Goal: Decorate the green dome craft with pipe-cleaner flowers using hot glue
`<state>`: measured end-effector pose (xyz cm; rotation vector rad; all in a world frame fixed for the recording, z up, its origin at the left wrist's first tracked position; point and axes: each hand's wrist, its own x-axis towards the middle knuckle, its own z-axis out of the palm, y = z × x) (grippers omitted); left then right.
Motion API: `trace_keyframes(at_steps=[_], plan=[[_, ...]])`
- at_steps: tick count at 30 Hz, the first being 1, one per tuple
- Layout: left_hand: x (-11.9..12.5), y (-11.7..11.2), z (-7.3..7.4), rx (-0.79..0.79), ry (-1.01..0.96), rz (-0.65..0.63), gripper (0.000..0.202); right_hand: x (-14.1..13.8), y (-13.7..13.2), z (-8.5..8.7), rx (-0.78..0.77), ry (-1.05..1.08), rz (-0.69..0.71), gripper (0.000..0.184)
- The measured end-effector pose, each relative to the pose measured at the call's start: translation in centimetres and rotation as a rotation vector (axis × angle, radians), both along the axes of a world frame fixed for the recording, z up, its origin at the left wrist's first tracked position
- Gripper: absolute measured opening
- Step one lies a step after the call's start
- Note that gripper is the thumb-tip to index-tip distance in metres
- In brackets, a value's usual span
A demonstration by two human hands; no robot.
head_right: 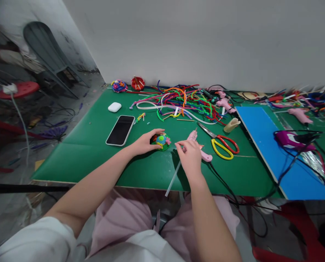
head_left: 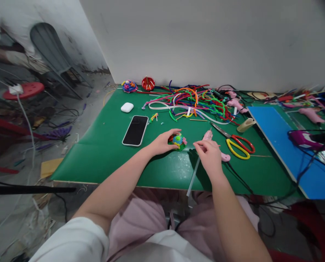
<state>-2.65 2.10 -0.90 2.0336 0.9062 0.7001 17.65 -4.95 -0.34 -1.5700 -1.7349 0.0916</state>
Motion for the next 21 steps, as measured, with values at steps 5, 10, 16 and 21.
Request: trace_keyframes(at_steps=[5, 10, 16, 21], plan=[[0.0, 0.0, 0.0, 0.005, -0.018, -0.014, 0.068, -1.2, 0.2, -0.7, 0.081, -0.176, 0.073, 0.022], [0.0, 0.0, 0.0, -0.005, -0.018, -0.013, 0.068, -2.1, 0.5, -1.5, 0.027, -0.25, 0.137, 0.031], [0.0, 0.0, 0.0, -0.002, -0.01, -0.019, 0.067, -2.5, 0.7, -1.9, 0.009, -0.274, 0.147, 0.035], [0.0, 0.0, 0.1, -0.001, -0.005, -0.011, 0.066, -2.6, 0.7, -1.8, -0.004, -0.288, 0.162, 0.035]])
